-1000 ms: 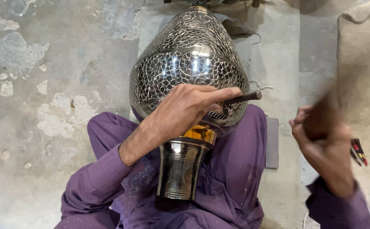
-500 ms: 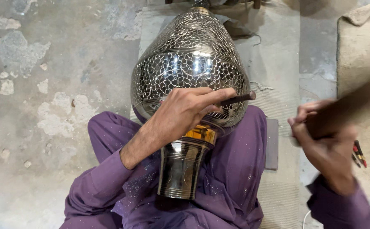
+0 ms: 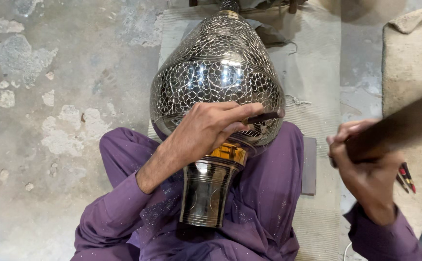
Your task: The person sits on the floor holding a large perforated metal vessel between their legs and decorates its surface by hand. They hold a small punch against the metal with one hand and repeatedly strike it with a wooden mallet held in the other hand, working across the vessel's patterned surface and repositioning the vessel as they go.
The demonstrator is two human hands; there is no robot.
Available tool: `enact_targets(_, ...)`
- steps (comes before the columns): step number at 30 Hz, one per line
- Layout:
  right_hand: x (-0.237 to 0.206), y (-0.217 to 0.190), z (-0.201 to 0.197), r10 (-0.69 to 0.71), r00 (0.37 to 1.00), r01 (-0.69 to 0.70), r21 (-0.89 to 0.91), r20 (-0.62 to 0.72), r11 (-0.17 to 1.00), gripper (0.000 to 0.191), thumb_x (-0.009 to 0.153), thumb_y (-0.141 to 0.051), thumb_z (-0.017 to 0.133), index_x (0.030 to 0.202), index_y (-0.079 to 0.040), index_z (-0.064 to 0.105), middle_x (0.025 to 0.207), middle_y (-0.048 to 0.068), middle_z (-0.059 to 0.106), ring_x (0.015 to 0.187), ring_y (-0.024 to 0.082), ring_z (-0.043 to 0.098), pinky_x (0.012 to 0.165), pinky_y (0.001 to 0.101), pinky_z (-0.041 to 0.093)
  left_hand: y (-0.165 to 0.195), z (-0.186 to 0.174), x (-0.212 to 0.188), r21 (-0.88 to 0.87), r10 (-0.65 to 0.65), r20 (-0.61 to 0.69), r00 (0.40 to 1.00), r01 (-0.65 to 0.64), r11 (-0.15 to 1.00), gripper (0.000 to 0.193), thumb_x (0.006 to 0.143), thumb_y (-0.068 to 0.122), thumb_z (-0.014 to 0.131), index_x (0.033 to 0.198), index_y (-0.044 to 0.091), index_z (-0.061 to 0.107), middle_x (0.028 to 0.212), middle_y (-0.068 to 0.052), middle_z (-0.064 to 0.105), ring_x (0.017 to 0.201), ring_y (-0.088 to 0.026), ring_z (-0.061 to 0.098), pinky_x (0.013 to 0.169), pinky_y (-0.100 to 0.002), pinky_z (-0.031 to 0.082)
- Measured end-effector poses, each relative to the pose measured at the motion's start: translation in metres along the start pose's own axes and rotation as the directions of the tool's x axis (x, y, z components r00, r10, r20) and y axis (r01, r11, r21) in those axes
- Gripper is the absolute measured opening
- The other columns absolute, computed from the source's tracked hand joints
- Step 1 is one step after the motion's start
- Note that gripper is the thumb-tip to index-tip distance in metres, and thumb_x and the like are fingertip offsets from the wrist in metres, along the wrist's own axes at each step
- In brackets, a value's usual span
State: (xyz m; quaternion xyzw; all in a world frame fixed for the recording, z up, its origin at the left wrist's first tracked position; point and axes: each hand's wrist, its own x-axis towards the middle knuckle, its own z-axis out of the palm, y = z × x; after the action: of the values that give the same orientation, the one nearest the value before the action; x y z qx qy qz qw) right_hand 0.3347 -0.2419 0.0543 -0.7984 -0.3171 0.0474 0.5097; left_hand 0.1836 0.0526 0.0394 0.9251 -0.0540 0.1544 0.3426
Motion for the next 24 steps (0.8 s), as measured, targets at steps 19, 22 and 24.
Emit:
enact_targets(19,0.011,-0.013,0.000,-0.161,0.986,0.168,-0.186,0.053,0.968,0.055,0.090,-0.004,0.079,0.136,-0.008,0.050,0.109,0.013,0.069,0.093,0.024,0.071,0.080,0.0279,0.060,-0.003,-0.015,0.019,-0.045,0.057,0.039,0.998,-0.055,0.997,0.047,0.096,0.020,0.064,0.142,0.022,0.059,0.102,-0.001,0.078,0.077,-0.010,0.075,0.066,-0.029,0.066)
enact_targets(22,0.017,-0.016,-0.006,-0.347,0.913,0.407,-0.549,0.214,0.730,0.068,0.076,0.004,0.079,0.140,-0.003,0.055,0.116,0.024,0.071,0.091,0.033,0.073,0.077,0.0376,0.061,-0.005,-0.014,0.018,-0.005,0.022,0.061,0.998,-0.021,1.000,0.044,0.099,0.016,0.063,0.143,0.021,0.058,0.102,-0.001,0.079,0.074,-0.009,0.075,0.058,-0.027,0.064)
enact_targets(24,0.018,-0.016,-0.006,-0.455,0.885,0.425,-0.565,0.095,0.707,0.064,0.087,0.005,0.076,0.145,-0.005,0.053,0.122,0.024,0.070,0.096,0.033,0.074,0.082,0.0368,0.062,-0.004,-0.012,0.014,-0.009,-0.005,0.055,0.998,0.005,1.000,0.044,0.100,0.015,0.063,0.143,0.021,0.058,0.102,-0.002,0.079,0.073,-0.009,0.074,0.056,-0.026,0.064)
